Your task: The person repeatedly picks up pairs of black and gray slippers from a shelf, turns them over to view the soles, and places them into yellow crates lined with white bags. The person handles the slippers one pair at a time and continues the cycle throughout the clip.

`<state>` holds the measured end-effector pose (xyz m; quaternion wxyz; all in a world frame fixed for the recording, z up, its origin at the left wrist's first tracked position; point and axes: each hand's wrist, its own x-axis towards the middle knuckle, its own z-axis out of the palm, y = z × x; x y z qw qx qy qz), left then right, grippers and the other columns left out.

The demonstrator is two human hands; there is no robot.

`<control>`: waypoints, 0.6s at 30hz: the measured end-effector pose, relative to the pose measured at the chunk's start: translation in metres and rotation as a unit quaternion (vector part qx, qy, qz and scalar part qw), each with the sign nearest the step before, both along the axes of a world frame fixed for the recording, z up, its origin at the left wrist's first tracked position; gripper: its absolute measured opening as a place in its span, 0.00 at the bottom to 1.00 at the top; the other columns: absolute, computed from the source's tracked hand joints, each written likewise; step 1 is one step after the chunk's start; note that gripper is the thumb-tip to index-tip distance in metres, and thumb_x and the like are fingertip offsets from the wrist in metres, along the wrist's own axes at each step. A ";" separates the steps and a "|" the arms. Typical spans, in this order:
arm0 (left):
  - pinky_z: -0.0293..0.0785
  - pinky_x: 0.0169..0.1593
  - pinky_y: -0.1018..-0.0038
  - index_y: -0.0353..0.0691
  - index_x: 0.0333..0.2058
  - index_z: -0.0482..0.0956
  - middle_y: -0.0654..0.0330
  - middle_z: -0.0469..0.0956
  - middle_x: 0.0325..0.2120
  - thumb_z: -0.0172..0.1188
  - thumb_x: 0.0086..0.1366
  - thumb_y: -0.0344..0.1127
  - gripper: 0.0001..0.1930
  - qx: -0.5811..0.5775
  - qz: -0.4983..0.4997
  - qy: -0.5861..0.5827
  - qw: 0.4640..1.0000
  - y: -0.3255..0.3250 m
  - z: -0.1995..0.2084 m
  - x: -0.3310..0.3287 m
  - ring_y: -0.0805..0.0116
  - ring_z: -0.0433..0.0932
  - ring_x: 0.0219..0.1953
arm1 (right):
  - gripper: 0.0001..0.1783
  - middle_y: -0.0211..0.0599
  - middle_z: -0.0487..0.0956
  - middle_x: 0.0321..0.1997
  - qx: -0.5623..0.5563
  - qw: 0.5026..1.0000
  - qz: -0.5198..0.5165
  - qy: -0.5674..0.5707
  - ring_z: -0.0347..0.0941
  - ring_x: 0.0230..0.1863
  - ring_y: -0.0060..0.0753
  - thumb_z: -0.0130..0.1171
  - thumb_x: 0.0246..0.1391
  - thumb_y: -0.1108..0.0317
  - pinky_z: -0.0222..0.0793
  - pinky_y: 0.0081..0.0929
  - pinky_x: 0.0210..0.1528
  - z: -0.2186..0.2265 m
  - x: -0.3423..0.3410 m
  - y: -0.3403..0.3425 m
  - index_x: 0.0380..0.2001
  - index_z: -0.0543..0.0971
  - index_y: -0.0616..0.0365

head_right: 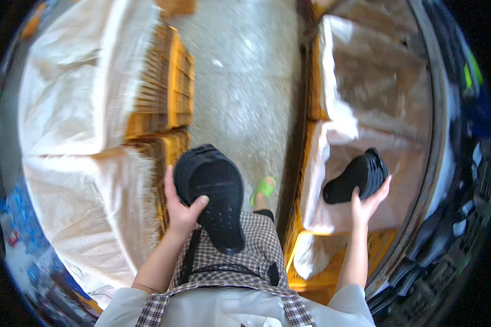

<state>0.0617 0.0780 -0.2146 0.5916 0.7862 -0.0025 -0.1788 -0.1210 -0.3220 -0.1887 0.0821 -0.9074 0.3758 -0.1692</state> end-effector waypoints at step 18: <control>0.65 0.58 0.61 0.34 0.57 0.61 0.49 0.66 0.53 0.57 0.56 0.38 0.31 -0.148 0.559 -0.414 0.703 0.198 0.286 0.165 0.54 0.68 0.54 | 0.37 0.53 0.65 0.54 -0.049 0.578 0.791 -0.195 0.62 0.55 0.56 0.64 0.33 0.62 0.60 0.48 0.53 0.228 0.536 0.301 0.54 0.70 0.50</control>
